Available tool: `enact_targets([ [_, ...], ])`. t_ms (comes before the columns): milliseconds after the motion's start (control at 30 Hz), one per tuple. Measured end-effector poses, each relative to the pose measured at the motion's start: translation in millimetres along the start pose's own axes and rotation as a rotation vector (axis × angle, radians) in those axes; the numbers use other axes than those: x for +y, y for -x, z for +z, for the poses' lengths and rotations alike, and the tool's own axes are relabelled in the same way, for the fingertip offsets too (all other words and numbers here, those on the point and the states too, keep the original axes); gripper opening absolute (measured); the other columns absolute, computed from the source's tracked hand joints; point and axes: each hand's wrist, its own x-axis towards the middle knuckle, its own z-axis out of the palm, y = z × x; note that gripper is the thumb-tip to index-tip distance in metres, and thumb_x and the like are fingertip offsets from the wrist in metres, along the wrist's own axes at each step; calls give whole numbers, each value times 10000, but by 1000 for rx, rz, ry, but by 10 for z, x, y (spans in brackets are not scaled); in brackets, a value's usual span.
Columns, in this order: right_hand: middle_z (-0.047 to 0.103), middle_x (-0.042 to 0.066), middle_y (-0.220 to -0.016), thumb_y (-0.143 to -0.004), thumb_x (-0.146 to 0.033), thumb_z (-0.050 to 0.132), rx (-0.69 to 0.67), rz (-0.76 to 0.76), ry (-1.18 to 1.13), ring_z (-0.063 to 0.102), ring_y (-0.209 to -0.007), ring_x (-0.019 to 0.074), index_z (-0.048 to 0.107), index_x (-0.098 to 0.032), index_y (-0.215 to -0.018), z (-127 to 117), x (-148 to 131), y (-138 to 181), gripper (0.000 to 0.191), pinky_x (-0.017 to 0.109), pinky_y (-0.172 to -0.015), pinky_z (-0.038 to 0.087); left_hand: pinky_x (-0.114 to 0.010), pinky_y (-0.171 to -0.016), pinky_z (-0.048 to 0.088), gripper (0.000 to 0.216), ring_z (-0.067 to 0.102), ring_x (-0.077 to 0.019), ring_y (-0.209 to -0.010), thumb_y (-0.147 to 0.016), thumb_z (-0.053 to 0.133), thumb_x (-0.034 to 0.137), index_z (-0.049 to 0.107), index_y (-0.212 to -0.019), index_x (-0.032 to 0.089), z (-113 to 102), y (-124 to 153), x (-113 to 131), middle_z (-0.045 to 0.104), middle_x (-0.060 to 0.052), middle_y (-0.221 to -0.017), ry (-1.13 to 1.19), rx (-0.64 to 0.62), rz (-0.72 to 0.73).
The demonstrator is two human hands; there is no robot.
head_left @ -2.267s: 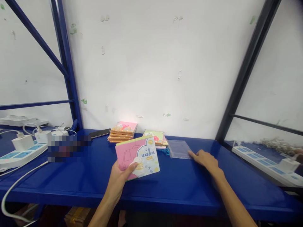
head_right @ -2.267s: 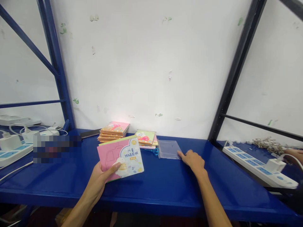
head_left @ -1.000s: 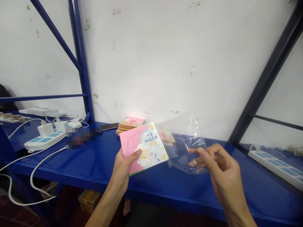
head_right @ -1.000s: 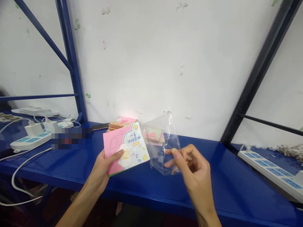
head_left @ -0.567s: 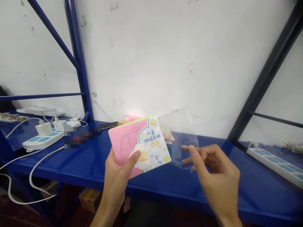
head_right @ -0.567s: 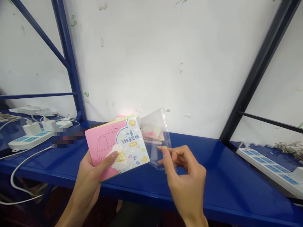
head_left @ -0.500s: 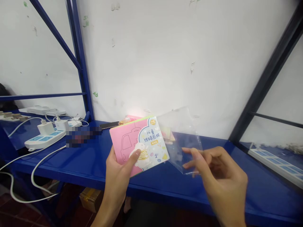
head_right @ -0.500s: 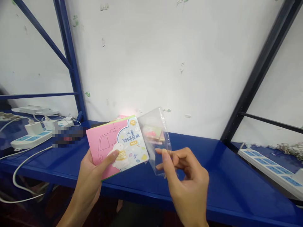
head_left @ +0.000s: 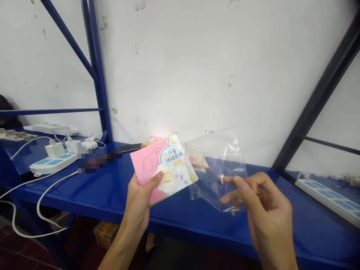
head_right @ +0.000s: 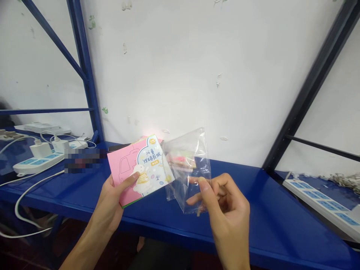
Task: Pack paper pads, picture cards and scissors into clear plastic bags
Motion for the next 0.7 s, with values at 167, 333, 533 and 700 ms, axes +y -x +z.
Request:
enact_targets([
  [167,598,-19,-641,-877,-408,764,5,24,41,764,-740,223,467,-226,-670,-111,37,-40,405,203,-496,510,-361,-859,658,598,745,-312,-1091,-766,837,142,628,-1326,148,-87,-42,19,747,-146,-1267,26,-42,-140],
  [333,589,-20,-620,-868,-418,768,-1,33,108,766,-813,247,446,-235,-666,-150,41,-59,422,215,-546,513,-333,-804,660,610,762,-312,-1046,-771,827,140,617,-1344,141,-199,-28,58,758,-156,-1241,-22,-95,-230],
  [533,689,9,-699,-874,-480,731,-12,67,292,721,-726,202,449,-236,-655,-124,-8,-63,433,236,-572,503,-355,-714,668,619,779,-340,-983,-774,827,160,605,-1351,130,-274,30,39,781,-173,-1169,-57,-156,-326],
  [700,750,9,-779,-833,-511,757,-177,256,167,689,-689,197,496,-277,-888,-163,-36,-92,355,268,-606,507,-371,-747,671,603,783,-335,-971,-769,826,154,609,-1331,130,-388,5,33,791,-167,-1141,-63,-111,-342],
])
